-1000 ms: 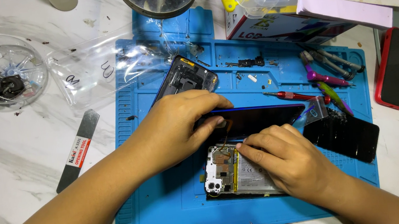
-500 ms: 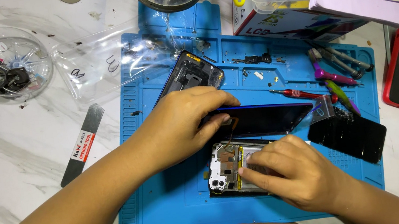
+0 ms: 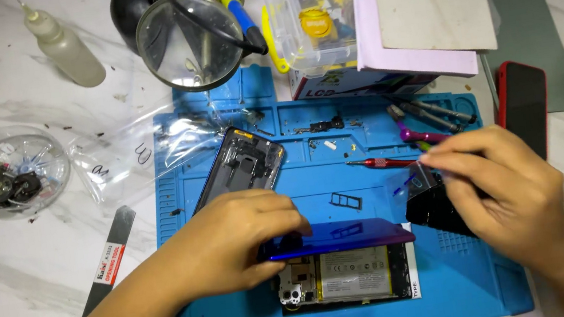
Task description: Disassembling and reassembling a mobile phone on a repair mat using various tools.
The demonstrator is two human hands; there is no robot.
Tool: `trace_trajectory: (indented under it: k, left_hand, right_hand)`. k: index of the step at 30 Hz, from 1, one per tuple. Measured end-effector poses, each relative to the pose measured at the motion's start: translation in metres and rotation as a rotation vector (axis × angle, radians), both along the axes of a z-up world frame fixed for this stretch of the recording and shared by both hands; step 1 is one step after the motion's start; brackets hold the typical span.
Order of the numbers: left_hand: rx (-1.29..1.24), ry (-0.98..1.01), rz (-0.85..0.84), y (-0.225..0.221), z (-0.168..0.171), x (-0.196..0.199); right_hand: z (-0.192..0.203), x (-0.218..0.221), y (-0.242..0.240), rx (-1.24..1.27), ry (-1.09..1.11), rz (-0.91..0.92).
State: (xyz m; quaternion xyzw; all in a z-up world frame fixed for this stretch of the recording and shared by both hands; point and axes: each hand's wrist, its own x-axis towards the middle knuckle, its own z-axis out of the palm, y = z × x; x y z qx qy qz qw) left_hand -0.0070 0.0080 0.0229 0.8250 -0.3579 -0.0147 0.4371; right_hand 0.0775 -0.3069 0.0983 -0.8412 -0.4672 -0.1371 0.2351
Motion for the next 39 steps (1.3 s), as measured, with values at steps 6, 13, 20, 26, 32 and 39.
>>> trace_trajectory:
  k: [6,13,20,26,32,39]
  left_hand:
    - [0.052,-0.025,-0.02,-0.001,0.002,-0.001]
    - [0.038,-0.07,-0.018,-0.002,0.0,-0.002]
    - [0.062,-0.072,-0.028,-0.001,0.0,-0.001]
    - [0.073,-0.079,-0.022,-0.001,-0.004,-0.002]
    - [0.092,-0.106,0.0,0.0,-0.009,-0.002]
    - [0.1,-0.087,0.011,0.0,-0.009,-0.002]
  right_hand:
    - [-0.042,0.045,-0.001,-0.524,0.084,-0.054]
    - [-0.052,0.05,0.004,-0.409,0.113,-0.007]
    - [-0.023,0.059,-0.027,-0.31,0.035,-0.12]
    - [0.01,0.061,-0.066,-0.296,-0.05,-0.31]
    - [-0.023,0.095,-0.094,-0.377,0.065,-0.454]
    - [-0.05,0.113,-0.078,-0.383,0.365,-0.411]
